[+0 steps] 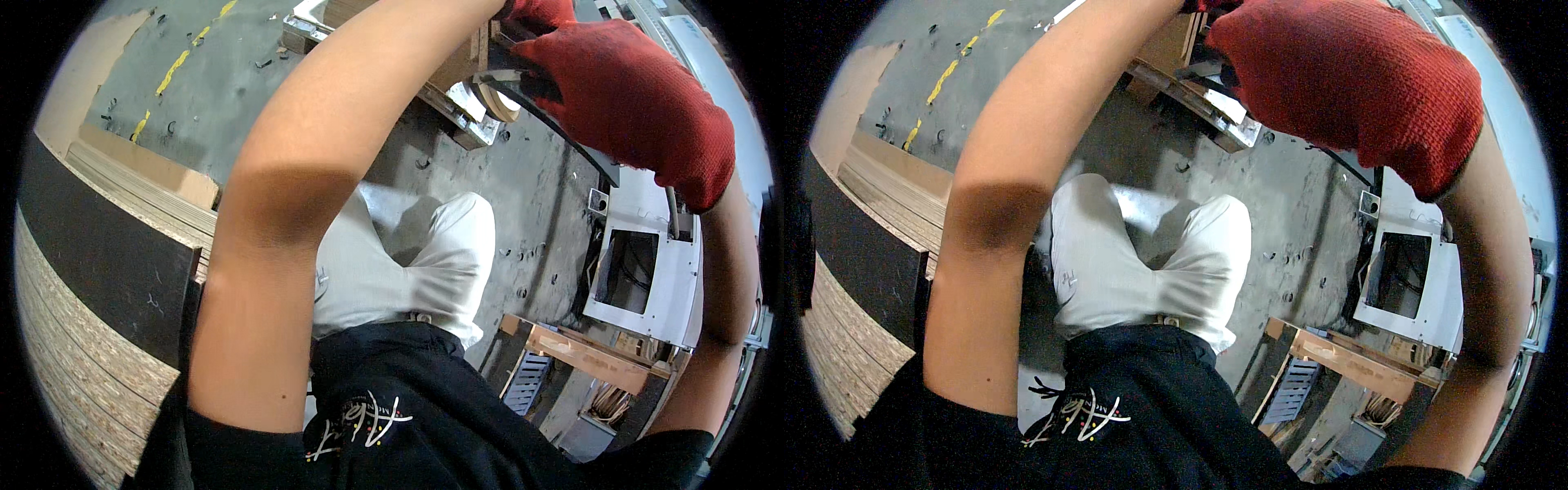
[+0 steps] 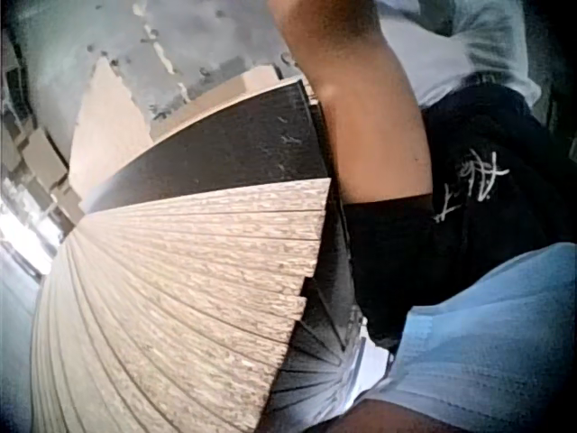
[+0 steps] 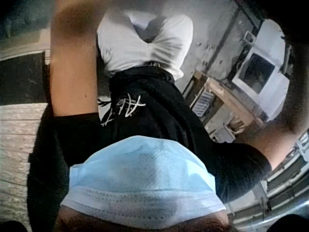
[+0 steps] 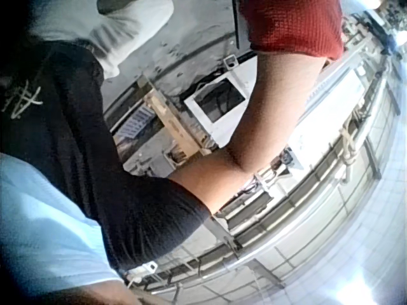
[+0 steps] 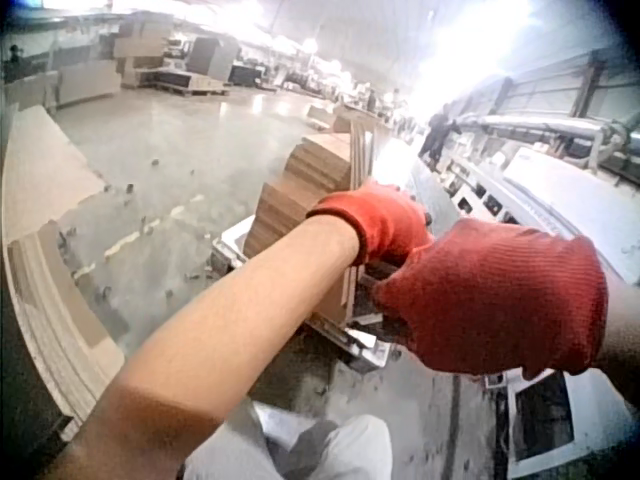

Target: The person trims the edges of dark-colored wood boards with a utility knife and handles them one at a time.

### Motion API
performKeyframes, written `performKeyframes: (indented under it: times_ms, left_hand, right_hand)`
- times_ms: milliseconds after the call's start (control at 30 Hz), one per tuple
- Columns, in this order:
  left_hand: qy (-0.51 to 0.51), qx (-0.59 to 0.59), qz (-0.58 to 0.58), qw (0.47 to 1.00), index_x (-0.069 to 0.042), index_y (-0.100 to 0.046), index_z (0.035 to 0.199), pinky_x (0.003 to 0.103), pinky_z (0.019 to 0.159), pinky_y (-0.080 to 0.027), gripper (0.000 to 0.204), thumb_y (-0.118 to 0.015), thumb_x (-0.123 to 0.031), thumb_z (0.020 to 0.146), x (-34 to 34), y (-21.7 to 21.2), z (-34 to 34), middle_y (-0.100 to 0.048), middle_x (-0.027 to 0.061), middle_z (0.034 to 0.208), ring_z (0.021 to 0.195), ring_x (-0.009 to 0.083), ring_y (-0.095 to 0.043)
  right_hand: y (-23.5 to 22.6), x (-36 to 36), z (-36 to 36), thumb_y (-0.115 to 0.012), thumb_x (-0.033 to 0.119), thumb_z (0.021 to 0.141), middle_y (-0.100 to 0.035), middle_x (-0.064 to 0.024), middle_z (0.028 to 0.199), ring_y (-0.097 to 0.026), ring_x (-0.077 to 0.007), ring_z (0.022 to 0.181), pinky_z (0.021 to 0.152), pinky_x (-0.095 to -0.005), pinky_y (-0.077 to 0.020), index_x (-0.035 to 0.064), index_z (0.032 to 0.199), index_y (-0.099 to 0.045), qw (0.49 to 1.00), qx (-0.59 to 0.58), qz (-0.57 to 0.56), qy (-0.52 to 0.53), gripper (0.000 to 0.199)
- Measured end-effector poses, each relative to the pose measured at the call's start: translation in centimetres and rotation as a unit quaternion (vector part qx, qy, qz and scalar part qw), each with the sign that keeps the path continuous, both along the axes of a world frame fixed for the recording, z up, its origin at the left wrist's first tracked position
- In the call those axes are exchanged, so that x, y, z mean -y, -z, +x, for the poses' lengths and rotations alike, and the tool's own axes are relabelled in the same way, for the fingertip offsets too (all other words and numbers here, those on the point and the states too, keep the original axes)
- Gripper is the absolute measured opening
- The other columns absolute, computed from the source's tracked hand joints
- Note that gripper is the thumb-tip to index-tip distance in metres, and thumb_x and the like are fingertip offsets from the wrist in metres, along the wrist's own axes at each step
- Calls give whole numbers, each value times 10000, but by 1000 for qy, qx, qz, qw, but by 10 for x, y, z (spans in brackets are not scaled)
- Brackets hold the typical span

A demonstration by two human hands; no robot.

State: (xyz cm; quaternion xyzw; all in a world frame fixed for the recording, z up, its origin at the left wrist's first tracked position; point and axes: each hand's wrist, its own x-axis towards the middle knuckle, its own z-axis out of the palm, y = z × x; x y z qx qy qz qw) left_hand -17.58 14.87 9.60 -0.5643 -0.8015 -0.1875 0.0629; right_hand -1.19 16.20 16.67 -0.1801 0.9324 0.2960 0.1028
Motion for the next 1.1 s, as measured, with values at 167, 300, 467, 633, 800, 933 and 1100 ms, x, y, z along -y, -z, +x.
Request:
performKeyframes:
  times_ms: [167,300,467,633,800,933,1100]
  left_hand:
    - [5,9,-14,1000,-171,-629,1407,491,1162,-341,849,-504,-786,835,0,1,0,-561,130,1498,1415,317,-498]
    - [4,16,-24,1000,-171,-616,1426,466,1169,-343,855,-510,-782,838,1,-6,2,-552,138,1504,1422,310,-491]
    - [-41,22,-49,998,-176,-611,1426,465,1171,-341,821,-511,-757,854,24,6,-17,-547,141,1507,1424,315,-484]
    - [-19,14,-27,999,-184,-609,1422,469,1172,-340,780,-508,-728,873,13,-1,-9,-545,142,1507,1424,319,-478]
    - [-10,0,-12,1000,-193,-607,1419,472,1172,-339,738,-506,-699,891,6,-1,-3,-543,143,1507,1425,323,-472]
    - [-7,-1,-3,1000,-196,-608,1414,477,1171,-339,712,-508,-679,901,4,0,-3,-544,144,1504,1423,326,-469]
    - [10,-2,24,1000,-156,-639,1365,489,1171,-330,691,-525,-656,902,4,4,-1,-571,173,1457,1387,336,-496]
  right_hand:
    - [3,-4,1,-734,160,879,-744,-143,981,-736,-298,863,834,-405,-591,117,1290,-680,999,9,-7,-30,417]
    - [9,-4,8,-718,163,904,-734,-119,948,-731,-296,850,830,-398,-588,125,1258,-671,1000,-7,25,-15,359]
    - [42,-24,1,-683,171,952,-722,-117,953,-720,-273,818,772,-367,-583,130,1204,-664,967,-135,-50,-208,256]
    - [31,-23,-2,-728,147,872,-736,-108,966,-727,-260,822,714,-384,-572,66,1180,-690,988,27,-148,-32,321]
    - [49,-15,9,-667,154,890,-716,-143,914,-716,-295,797,712,-391,-576,65,1127,-689,984,-67,-156,-44,254]
    - [76,6,35,-591,169,899,-669,-95,896,-665,-271,717,688,-399,-552,93,1158,-655,910,-208,317,-169,277]
    - [49,-29,58,-722,230,844,-608,-58,856,-648,-233,726,680,-375,-521,138,1212,-637,976,-171,28,-132,389]
